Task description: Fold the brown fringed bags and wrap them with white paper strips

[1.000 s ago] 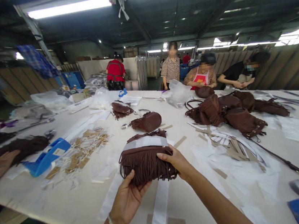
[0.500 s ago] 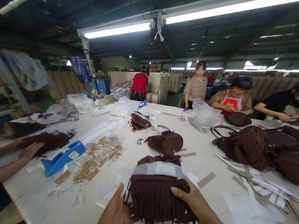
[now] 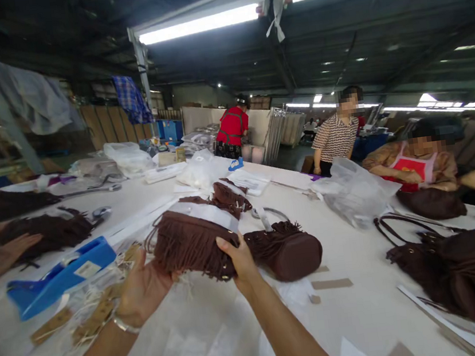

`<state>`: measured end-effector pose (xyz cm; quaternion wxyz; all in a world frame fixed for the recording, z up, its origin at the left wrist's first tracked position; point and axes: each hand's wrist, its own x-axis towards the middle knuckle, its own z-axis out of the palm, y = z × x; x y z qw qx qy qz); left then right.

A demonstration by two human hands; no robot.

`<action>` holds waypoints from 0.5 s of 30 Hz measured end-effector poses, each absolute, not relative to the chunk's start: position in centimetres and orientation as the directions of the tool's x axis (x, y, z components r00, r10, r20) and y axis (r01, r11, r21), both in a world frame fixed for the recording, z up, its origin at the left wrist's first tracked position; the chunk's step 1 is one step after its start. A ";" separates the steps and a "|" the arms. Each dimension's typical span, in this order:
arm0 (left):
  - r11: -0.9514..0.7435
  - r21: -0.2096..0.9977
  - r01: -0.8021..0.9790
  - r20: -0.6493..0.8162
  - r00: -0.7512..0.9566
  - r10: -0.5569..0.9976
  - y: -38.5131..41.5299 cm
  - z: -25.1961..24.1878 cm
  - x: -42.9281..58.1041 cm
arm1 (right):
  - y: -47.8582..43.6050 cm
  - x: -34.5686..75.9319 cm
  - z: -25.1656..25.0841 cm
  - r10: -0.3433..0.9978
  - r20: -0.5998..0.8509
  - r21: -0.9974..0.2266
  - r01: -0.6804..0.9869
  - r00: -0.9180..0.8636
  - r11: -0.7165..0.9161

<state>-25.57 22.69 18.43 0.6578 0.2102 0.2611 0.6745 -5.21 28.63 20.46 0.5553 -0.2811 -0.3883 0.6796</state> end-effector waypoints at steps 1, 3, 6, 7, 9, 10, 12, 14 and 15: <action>-0.061 0.734 -0.676 -0.025 -0.117 0.993 24.4 17.0 -25.6 | 30.6 -7.0 19.7 0.970 0.069 -0.800 -0.593 -0.231 -0.085; -0.118 0.955 -0.271 0.056 -0.226 0.972 27.4 13.5 -25.1 | 34.1 -10.3 17.6 0.967 0.095 -0.717 -0.690 -0.236 -0.098; -0.128 0.943 0.307 0.196 -0.202 0.960 30.7 8.4 -24.0 | 38.1 -13.5 12.8 0.979 0.053 -0.650 -0.752 -0.196 -0.115; -0.149 0.870 0.470 0.238 -0.136 0.962 31.4 7.2 -23.7 | 39.0 -13.8 11.0 0.984 0.016 -0.654 -0.746 -0.178 -0.124; -0.177 0.587 0.790 0.265 0.019 0.964 32.6 5.8 -23.7 | 40.2 -13.4 7.9 0.987 -0.042 -0.678 -0.721 -0.155 -0.142; -0.178 0.390 0.904 0.252 0.081 0.964 33.1 5.5 -23.9 | 40.7 -12.7 6.7 0.988 -0.056 -0.692 -0.707 -0.147 -0.144; -0.145 0.117 0.982 0.226 0.116 0.967 34.0 5.4 -24.8 | 41.5 -11.0 5.2 0.989 -0.065 -0.723 -0.678 -0.130 -0.136; -0.132 0.043 0.990 0.235 0.118 0.965 34.6 5.6 -25.8 | 42.3 -9.4 4.7 0.993 -0.095 -0.767 -0.631 -0.077 -0.122; -0.134 0.072 0.988 0.250 0.112 0.962 34.7 5.7 -26.2 | 42.7 -8.7 4.6 0.992 -0.119 -0.797 -0.593 -0.037 -0.118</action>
